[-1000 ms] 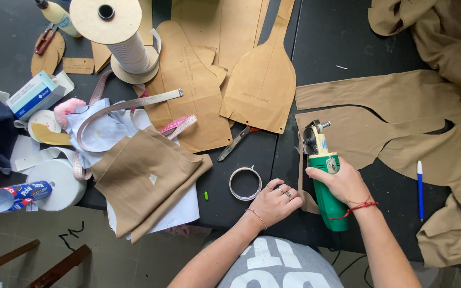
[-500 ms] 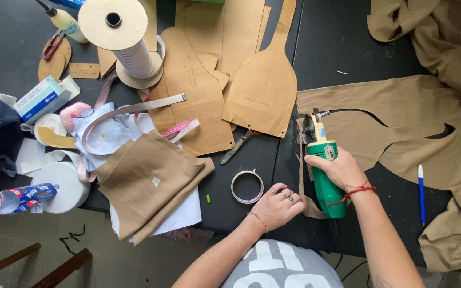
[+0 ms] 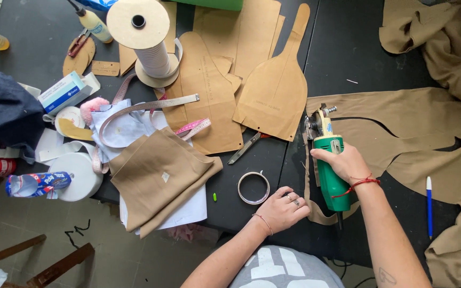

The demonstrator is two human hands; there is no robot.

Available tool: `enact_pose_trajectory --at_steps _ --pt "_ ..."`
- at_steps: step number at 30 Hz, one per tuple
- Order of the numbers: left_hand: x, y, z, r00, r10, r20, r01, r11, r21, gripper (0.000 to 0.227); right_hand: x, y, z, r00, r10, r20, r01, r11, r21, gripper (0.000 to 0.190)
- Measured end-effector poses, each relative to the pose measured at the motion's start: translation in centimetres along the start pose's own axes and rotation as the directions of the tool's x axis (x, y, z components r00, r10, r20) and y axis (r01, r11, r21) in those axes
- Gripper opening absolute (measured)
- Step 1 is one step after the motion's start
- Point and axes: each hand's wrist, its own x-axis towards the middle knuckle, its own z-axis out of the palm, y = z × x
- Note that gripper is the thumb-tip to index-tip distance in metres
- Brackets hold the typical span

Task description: The person uses a green electric rotary cutter to cut a large piece of brown fabric on a black table. They place a cardboard pattern on the fabric, trace the outline with a blue marker, and then cut along the marked lines. The person repeats this process for multiple pieces, handling the fabric and patterns with both hands.

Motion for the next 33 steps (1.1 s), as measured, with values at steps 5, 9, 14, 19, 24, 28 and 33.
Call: enact_pose_trajectory --at_steps 5,9,14,19,24,28,33 --pt "-0.6 0.7 -1.1 0.999 -0.005 -0.041 0.006 1.0 0.023 0.023 -0.4 0.1 0.0 0.999 -0.051 -0.015 0.051 0.999 0.014 0.057" --pt "-1.6 2.3 -8.5 0.997 -0.052 0.05 0.052 0.999 -0.013 0.019 -2.7 0.9 0.2 0.994 -0.107 -0.024 0.105 0.992 -0.066 0.033" --pt "-10.5 4.7 -14.9 0.867 -0.497 -0.035 0.498 0.864 0.078 0.025 -6.4 6.0 2.4 0.994 -0.092 0.054 0.056 0.879 0.473 0.03" --pt "-20.3 5.6 -17.1 0.542 -0.792 -0.282 0.834 0.463 0.301 0.01 -9.1 7.8 3.2 0.989 -0.148 0.028 0.133 0.944 0.302 0.028" --pt "-27.0 2.9 -13.2 -0.242 -0.892 -0.382 0.906 -0.348 0.239 0.039 -8.9 10.1 2.2 0.988 -0.134 -0.077 0.147 0.966 0.21 0.03" --pt "-11.1 2.7 -15.7 -0.363 -0.635 0.682 0.926 -0.167 0.337 0.026 -8.1 14.2 1.0 0.971 -0.151 -0.188 0.157 0.988 0.015 0.038" --pt "1.6 2.7 -9.3 0.258 -0.68 0.686 0.959 0.092 -0.269 0.01 -11.0 16.3 -1.7 0.975 0.091 -0.204 -0.088 0.996 0.021 0.044"
